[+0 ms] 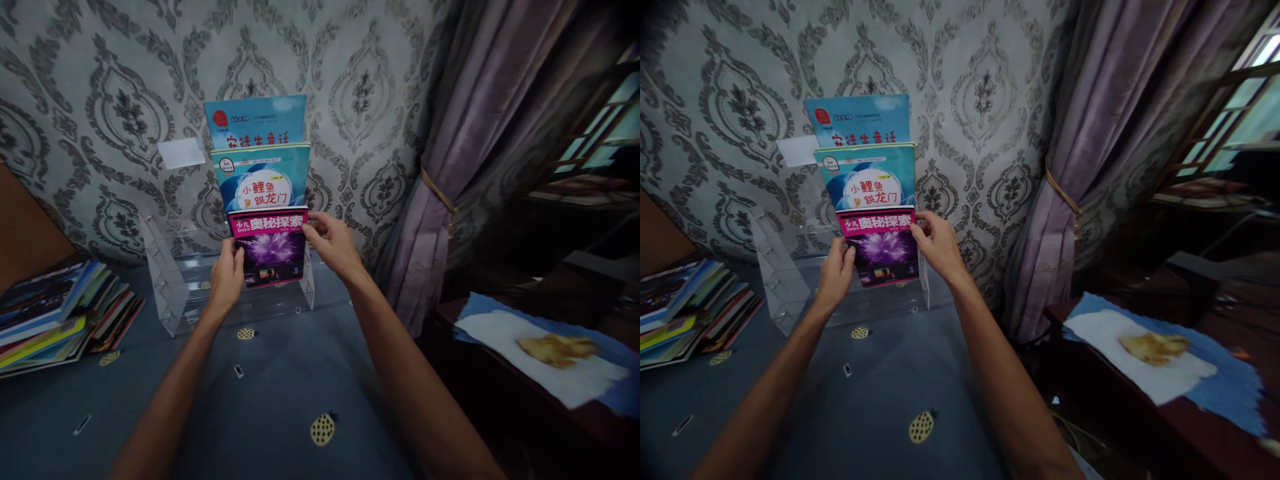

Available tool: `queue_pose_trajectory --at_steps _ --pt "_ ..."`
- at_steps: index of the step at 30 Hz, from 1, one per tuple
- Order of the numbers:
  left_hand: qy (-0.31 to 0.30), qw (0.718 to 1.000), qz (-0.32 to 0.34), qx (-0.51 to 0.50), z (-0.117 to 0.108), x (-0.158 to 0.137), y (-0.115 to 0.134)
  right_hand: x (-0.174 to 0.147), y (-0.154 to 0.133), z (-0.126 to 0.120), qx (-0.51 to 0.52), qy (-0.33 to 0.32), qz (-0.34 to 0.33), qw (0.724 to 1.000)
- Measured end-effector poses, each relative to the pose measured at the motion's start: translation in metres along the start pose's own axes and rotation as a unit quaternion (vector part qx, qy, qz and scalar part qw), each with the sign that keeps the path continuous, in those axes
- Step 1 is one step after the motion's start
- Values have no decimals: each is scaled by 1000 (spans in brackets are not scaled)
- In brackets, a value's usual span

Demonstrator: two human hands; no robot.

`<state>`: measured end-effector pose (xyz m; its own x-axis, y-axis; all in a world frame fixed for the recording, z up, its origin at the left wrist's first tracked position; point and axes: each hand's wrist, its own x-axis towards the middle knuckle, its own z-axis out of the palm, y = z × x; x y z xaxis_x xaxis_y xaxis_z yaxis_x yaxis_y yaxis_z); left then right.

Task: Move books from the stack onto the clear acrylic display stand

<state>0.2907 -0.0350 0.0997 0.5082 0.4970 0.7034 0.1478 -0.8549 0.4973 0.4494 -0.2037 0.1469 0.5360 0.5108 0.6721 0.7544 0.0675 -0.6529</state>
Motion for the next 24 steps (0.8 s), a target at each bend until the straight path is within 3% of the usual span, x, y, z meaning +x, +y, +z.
queue_pose_trajectory --at_steps 10,24 --pt "-42 998 0 56 2 -4 10 0 -4 -8 -51 8 -6 999" --pt "-59 998 6 -10 -5 -5 16 -1 -8 -12 -25 13 16 999"
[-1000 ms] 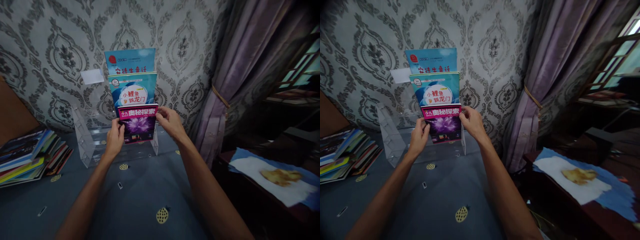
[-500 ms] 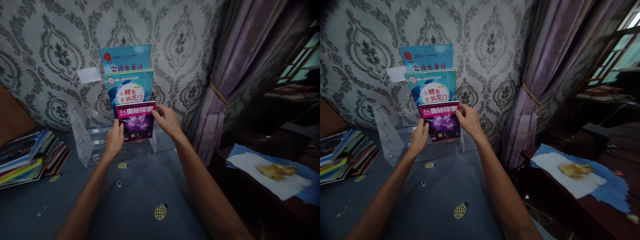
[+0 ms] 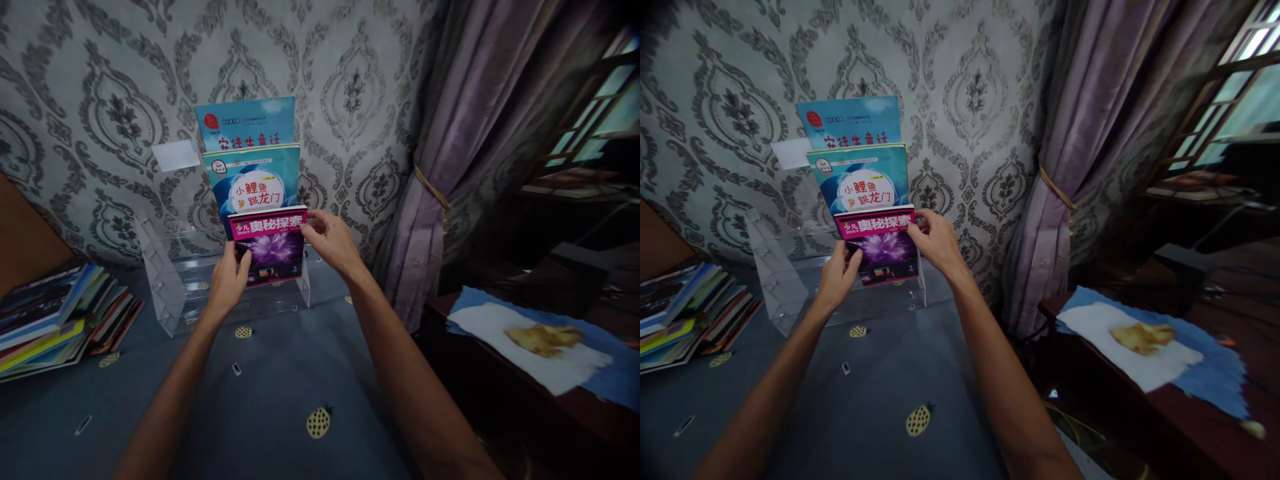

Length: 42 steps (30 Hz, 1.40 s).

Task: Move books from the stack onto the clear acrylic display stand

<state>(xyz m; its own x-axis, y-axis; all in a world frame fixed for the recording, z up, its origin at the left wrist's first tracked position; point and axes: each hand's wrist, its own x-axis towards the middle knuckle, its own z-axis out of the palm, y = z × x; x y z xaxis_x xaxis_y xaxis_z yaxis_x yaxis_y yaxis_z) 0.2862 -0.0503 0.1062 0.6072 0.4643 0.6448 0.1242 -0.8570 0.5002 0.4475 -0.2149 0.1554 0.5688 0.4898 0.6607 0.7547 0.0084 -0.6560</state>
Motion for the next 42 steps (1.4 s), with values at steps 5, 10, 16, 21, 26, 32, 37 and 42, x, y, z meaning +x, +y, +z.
queue_pose_trajectory --at_steps 5,10,16,21,26,32,37,42 --pt "11 999 -11 28 -7 -1 2 0 -3 -1 2 44 -2 999" --pt "61 995 13 74 -18 -4 4 -3 -18 0 52 180 -42 981" --pt "94 979 41 175 -36 -15 -9 -22 -52 5 53 122 -141 981" --pt "116 950 -19 290 -79 -33 -41 -37 -73 31 33 -19 -243 969" --pt "154 903 -114 384 -142 -55 -89 -60 -82 72 33 -152 -306 939" --pt "110 859 -234 443 -202 -75 -145 -125 -68 111 -75 -319 -397 857" --pt "-19 846 -278 454 -230 -82 -175 -177 -30 114 -111 -356 -355 857" --pt "-45 834 -257 486 -230 -87 -180 -193 -8 114 -47 -318 -306 896"
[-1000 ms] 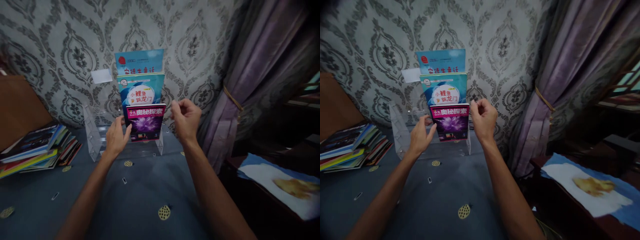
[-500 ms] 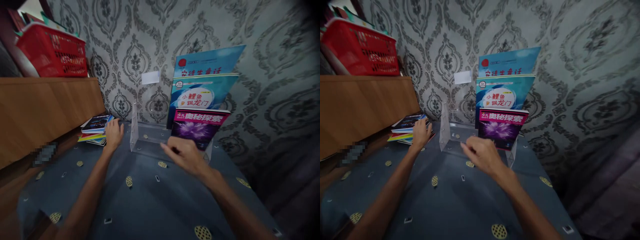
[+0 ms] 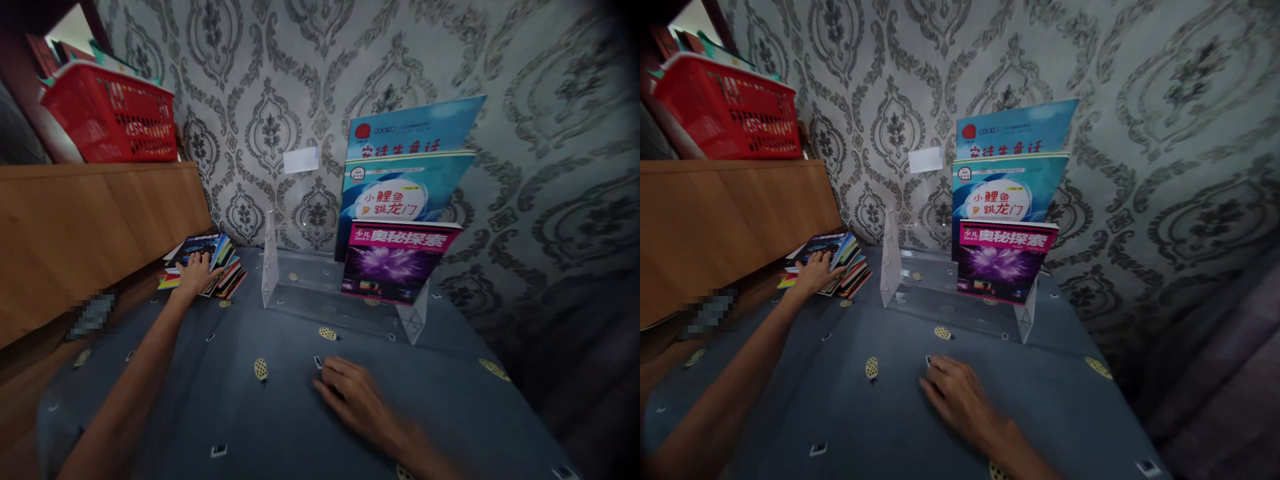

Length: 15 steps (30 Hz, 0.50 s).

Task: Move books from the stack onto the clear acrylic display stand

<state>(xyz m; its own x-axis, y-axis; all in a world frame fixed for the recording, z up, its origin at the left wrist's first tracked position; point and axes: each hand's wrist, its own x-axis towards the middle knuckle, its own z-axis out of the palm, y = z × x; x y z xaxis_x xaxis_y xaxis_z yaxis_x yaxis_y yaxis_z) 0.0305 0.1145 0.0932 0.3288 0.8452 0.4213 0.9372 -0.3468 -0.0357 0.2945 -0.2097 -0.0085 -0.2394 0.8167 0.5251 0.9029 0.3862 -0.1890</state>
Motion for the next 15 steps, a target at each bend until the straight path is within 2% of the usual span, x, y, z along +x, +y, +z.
queue_pose_trajectory --at_steps 8,15 --pt "33 996 32 82 2 -21 4 -2 3 5 18 11 -11 1000" --pt "52 994 47 89 4 -29 -7 -2 6 7 43 -4 13 999"
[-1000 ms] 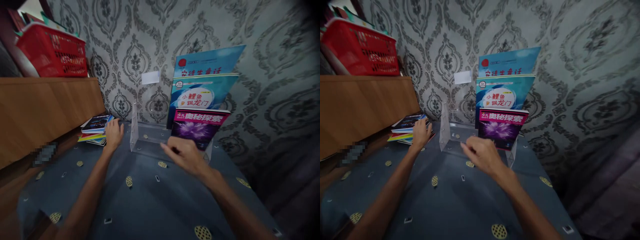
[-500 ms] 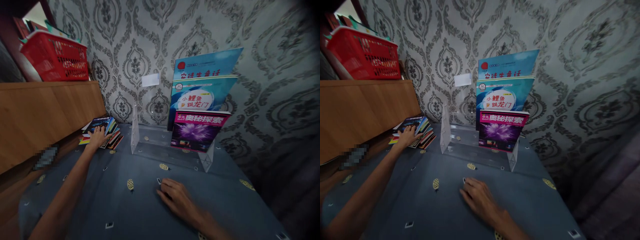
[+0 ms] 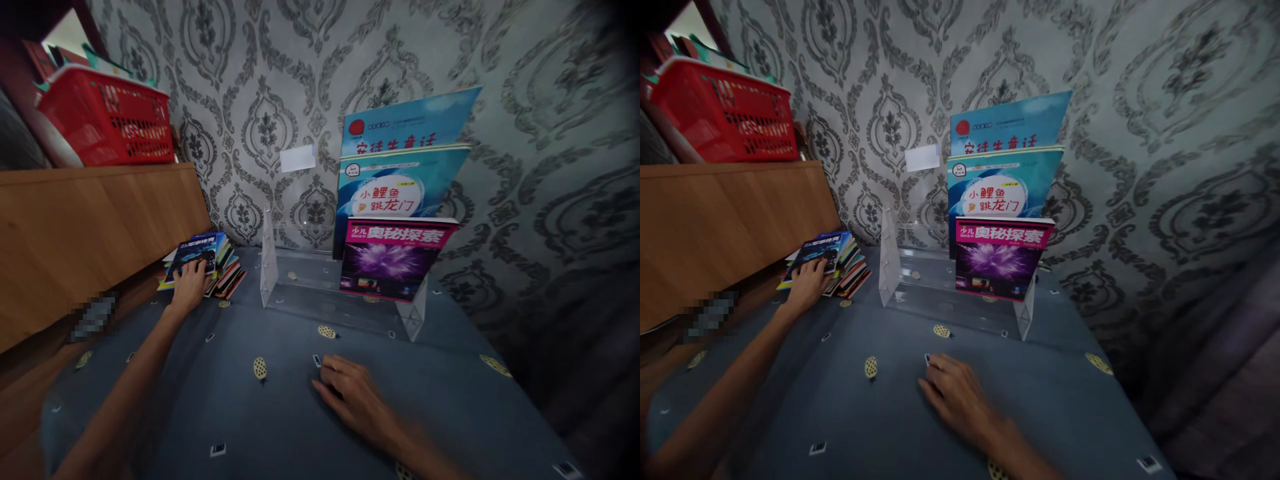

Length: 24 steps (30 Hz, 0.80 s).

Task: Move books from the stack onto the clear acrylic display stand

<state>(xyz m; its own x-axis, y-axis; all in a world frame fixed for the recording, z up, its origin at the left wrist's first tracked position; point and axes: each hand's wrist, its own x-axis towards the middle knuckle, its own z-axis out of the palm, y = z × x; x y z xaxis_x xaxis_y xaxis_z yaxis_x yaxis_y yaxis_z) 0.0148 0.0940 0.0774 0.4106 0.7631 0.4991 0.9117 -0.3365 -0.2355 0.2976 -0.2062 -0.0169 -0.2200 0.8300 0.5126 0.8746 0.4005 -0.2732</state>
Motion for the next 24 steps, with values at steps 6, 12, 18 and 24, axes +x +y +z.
queue_pose_trajectory --at_steps 6,12,18,24 --pt "21 999 29 8 0 -3 -5 -1 2 2 4 -5 9 1000" --pt "22 997 66 37 -11 -14 0 0 3 3 11 -6 3 1000" --pt "42 994 90 35 -12 -40 6 1 1 0 19 -7 9 1000" --pt "-10 996 -4 -88 1 -12 -19 1 2 0 29 -6 10 1000"
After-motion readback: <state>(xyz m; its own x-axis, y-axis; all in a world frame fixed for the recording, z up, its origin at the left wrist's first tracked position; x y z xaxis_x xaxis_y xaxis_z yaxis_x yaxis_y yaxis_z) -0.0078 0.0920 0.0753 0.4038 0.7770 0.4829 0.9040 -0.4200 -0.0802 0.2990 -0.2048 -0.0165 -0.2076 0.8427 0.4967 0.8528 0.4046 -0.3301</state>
